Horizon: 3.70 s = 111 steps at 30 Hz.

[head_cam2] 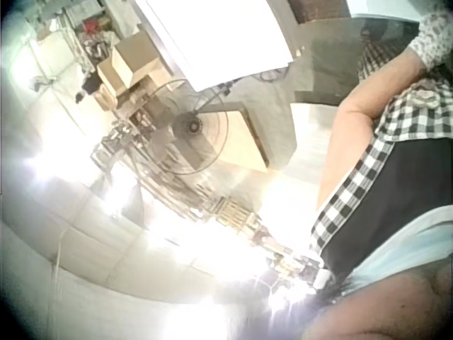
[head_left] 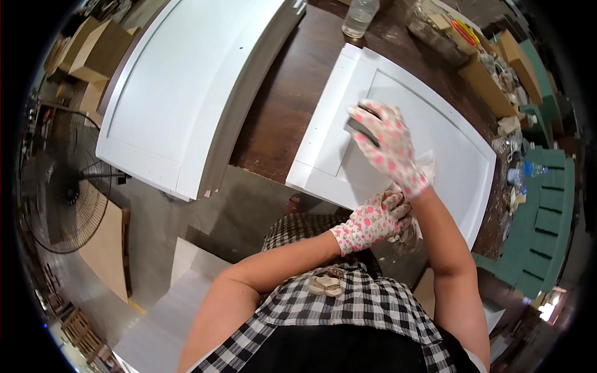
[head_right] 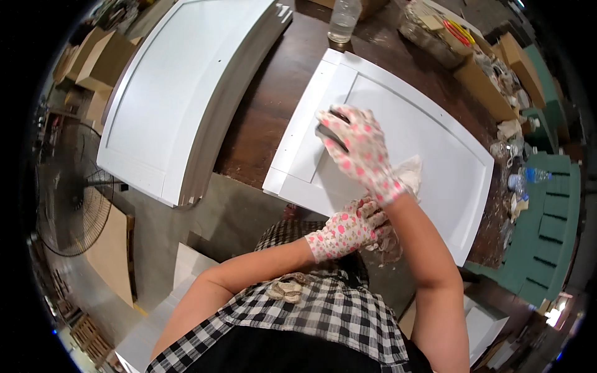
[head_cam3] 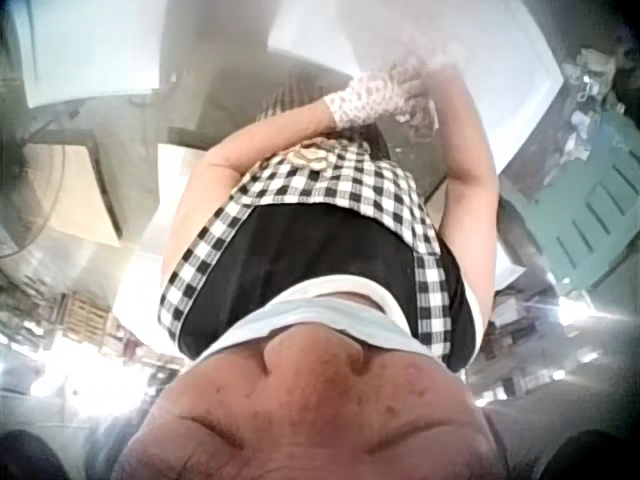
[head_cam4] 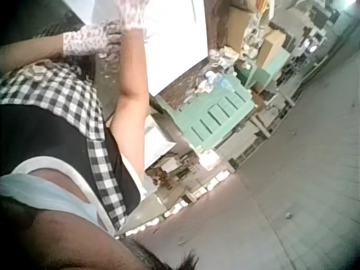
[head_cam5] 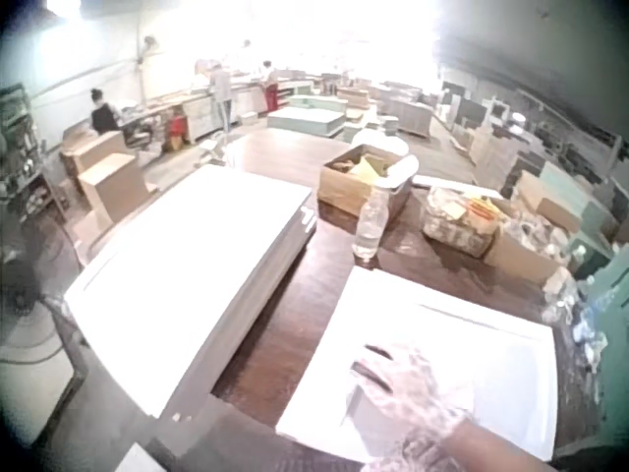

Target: The person wipes a white rectangular furniture panel with a cloth, uses a sanding block on the edges, and pours liquid from a bottle onto the cloth to continue cleaning the surface.

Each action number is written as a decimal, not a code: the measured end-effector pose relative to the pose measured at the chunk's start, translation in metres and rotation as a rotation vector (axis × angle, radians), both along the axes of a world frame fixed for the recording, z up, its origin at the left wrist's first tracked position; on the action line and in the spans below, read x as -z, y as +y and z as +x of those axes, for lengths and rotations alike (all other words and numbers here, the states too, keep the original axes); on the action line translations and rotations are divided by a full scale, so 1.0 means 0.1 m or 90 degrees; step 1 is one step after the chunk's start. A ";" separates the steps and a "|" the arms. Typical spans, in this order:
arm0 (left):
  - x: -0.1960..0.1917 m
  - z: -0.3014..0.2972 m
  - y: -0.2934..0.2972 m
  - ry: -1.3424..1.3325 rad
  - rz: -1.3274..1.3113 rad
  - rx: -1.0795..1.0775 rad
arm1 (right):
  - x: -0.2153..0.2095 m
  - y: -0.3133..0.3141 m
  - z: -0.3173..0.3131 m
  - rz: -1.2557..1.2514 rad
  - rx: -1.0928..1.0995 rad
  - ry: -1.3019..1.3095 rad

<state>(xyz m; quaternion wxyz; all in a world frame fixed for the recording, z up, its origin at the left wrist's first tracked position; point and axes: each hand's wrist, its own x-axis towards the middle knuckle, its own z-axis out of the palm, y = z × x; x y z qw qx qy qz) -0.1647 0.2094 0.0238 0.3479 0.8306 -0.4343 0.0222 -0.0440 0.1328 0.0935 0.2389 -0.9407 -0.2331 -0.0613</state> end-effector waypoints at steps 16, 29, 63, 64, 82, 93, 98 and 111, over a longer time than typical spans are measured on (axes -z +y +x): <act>0.19 -0.25 0.02 0.597 -0.322 -0.050 | 0.25 0.65 -0.56 -0.087 -0.473 0.039; 0.20 -0.17 -0.15 0.210 -0.110 -0.075 | 0.30 0.47 -0.19 -0.025 -0.429 -0.005; -0.16 0.22 -0.01 0.146 0.087 0.106 | 0.49 0.12 0.82 0.006 -0.368 -0.098; -0.17 0.23 -0.01 0.142 0.089 0.106 | 0.33 0.17 0.66 -0.082 -0.341 0.023; -0.21 0.20 0.00 0.150 0.148 0.122 | 0.47 0.03 1.02 0.047 -0.214 -0.177; 0.08 0.24 0.11 0.239 -0.065 0.093 | -0.06 -0.38 0.11 0.554 -0.089 0.112; 0.62 0.29 0.63 0.121 0.093 -0.182 | 0.28 -2.27 -0.37 0.468 0.370 -0.123; -0.50 0.66 -0.91 0.845 -0.587 -0.173 | 0.58 -3.37 -1.36 0.152 0.419 -0.163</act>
